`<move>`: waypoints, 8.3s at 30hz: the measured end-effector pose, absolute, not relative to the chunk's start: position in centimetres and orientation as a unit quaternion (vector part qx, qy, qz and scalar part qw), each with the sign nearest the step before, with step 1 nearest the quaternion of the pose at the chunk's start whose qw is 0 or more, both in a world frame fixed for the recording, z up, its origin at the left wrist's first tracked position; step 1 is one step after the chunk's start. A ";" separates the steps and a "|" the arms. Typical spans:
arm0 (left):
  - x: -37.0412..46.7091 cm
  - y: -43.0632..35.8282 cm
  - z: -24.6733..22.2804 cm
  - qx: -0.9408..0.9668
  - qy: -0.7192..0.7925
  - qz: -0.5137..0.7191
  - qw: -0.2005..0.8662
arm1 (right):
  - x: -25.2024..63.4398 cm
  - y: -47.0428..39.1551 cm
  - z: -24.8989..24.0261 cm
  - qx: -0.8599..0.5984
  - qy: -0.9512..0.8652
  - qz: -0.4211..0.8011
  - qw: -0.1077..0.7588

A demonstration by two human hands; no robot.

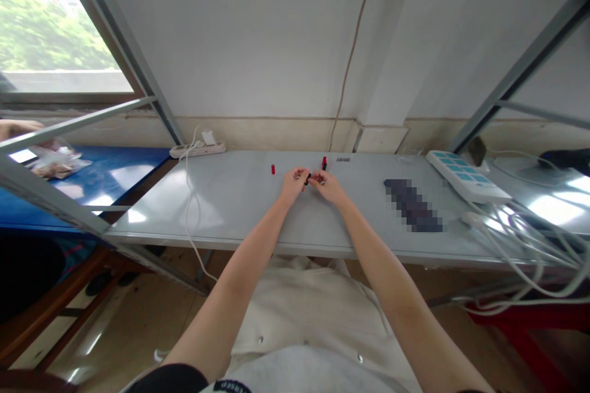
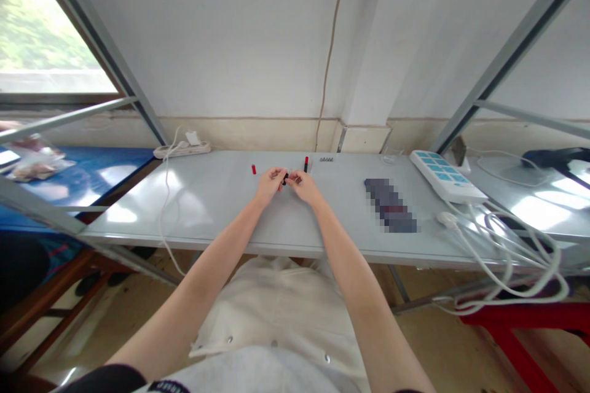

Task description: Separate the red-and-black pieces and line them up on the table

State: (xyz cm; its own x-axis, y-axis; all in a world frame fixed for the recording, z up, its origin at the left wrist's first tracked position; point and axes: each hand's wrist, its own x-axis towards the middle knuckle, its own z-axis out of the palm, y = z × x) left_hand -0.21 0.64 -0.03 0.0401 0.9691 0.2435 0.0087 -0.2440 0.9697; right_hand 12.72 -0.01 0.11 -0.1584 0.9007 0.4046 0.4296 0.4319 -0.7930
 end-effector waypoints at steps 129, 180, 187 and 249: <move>-3.5 2.1 1.0 0.128 0.465 0.735 0.477 | 17.3 -0.1 0.9 -0.713 -0.676 0.147 0.110; -0.8 0.6 0.2 0.512 0.475 0.507 0.506 | 13.4 0.5 -1.1 -0.542 -0.655 0.288 0.441; -1.0 1.0 0.0 0.492 0.485 0.544 0.476 | 13.0 -0.1 -0.6 -0.513 -0.649 0.333 0.452; 1.7 0.7 -1.4 0.771 0.495 0.378 0.133 | 17.3 -0.8 -0.4 -0.672 -0.708 0.047 0.213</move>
